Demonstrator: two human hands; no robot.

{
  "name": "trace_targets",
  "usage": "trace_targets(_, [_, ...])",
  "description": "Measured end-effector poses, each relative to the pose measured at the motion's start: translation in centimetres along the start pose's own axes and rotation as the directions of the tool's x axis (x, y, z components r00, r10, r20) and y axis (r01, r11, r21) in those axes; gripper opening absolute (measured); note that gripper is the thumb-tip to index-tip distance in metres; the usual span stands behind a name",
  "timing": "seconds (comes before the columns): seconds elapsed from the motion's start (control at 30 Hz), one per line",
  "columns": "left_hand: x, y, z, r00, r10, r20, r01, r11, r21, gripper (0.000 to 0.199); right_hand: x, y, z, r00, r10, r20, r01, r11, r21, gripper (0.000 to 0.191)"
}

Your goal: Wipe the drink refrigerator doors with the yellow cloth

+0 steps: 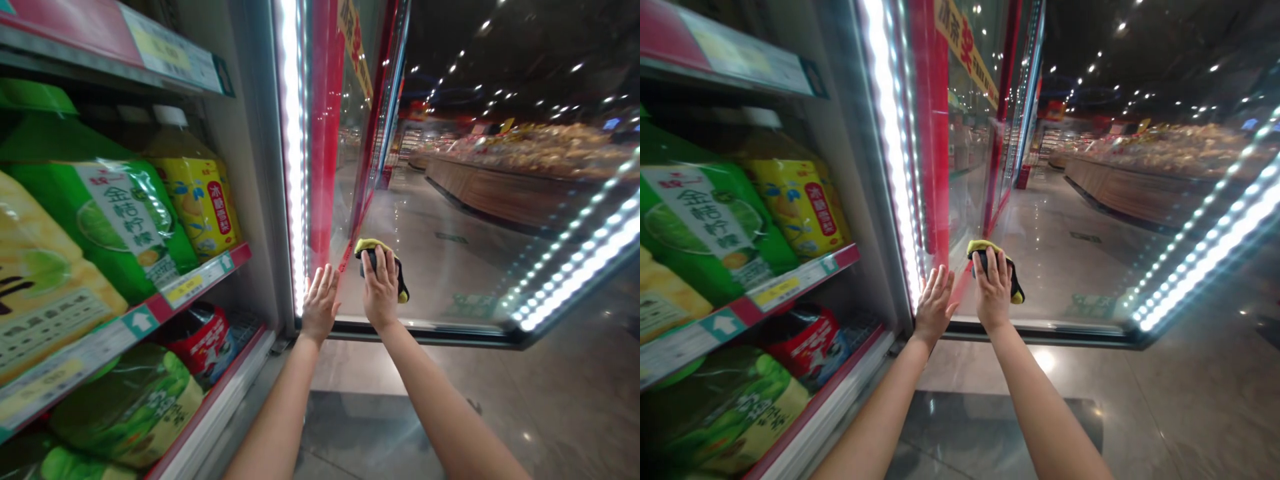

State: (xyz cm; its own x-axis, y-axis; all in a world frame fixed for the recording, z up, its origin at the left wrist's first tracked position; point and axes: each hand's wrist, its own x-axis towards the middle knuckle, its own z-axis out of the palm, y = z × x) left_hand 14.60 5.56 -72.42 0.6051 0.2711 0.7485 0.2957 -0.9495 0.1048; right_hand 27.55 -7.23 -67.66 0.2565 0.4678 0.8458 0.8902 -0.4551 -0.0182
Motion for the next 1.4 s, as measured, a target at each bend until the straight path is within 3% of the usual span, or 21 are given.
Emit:
trace_targets(0.13, [-0.1, -0.4, -0.5, 0.995, 0.055, -0.085, -0.057, 0.998, -0.027, 0.089, -1.6, -0.6, 0.3, 0.965, -0.213, 0.156, 0.216, 0.976, -0.005, 0.066])
trace_targets(0.2, [-0.5, -0.9, -0.9, 0.986, 0.073, -0.149, -0.078, 0.997, -0.027, 0.082, -1.7, -1.0, 0.3, 0.959, -0.222, 0.177, 0.229, 0.973, -0.019, 0.066])
trace_targets(0.3, [-1.2, -1.8, -1.4, 0.973, 0.057, -0.224, -0.056, 0.998, 0.010, 0.080, 0.2, -3.2, 0.5, 0.967, -0.198, 0.163, 0.203, 0.979, -0.014, 0.065])
trace_targets(0.47, [-2.2, -3.0, -2.2, 0.977, 0.010, -0.211, 0.007, 0.997, 0.079, 0.082, 2.7, -6.8, 1.7, 0.970, -0.212, 0.121, 0.207, 0.977, 0.047, 0.059])
trace_targets(0.53, [-2.5, -3.3, -2.5, 0.976, 0.000, -0.219, 0.021, 0.995, 0.095, 0.082, 1.8, -6.4, 2.0, 0.938, -0.318, 0.137, 0.308, 0.947, 0.089, 0.057])
trace_targets(0.63, [-2.8, -3.7, -2.9, 0.973, 0.010, -0.232, 0.014, 0.995, 0.102, 0.079, 0.5, -5.1, 1.9, 0.852, -0.495, 0.172, 0.473, 0.868, 0.153, 0.054])
trace_targets(0.7, [-3.0, -3.9, -3.1, 0.968, 0.006, -0.249, 0.019, 0.995, 0.101, 0.078, 1.0, -5.1, 1.6, 0.863, -0.475, 0.173, 0.452, 0.878, 0.157, 0.053])
trace_targets(0.8, [-3.2, -4.3, -3.2, 0.964, 0.006, -0.264, 0.017, 0.996, 0.086, 0.078, 3.5, -7.2, 1.0, 0.959, -0.255, 0.119, 0.242, 0.963, 0.116, 0.055])
trace_targets(0.9, [-3.2, -4.7, -3.3, 0.965, 0.003, -0.264, 0.013, 0.998, 0.058, 0.080, 4.7, -9.2, 1.2, 0.988, -0.132, 0.081, 0.124, 0.988, 0.098, 0.056])
trace_targets(1.0, [-3.0, -4.8, -3.3, 0.958, -0.005, -0.286, 0.021, 0.998, 0.053, 0.079, 3.0, -8.8, 1.8, 0.958, -0.260, 0.120, 0.247, 0.962, 0.115, 0.056])
trace_targets(1.13, [-2.6, -4.6, -3.2, 0.957, -0.010, -0.291, 0.023, 0.999, 0.043, 0.076, 0.8, -6.5, 1.7, 0.863, -0.472, 0.179, 0.447, 0.880, 0.161, 0.053])
trace_targets(1.33, [-2.6, -4.0, -2.7, 0.961, -0.029, -0.276, 0.041, 0.998, 0.041, 0.076, 1.1, -7.2, 1.1, 0.904, -0.363, 0.227, 0.340, 0.931, 0.134, 0.052])
trace_targets(1.4, [-2.8, -3.9, -2.6, 0.965, -0.038, -0.258, 0.047, 0.998, 0.029, 0.077, 0.0, -7.1, 1.3, 0.886, -0.401, 0.233, 0.376, 0.915, 0.145, 0.051])
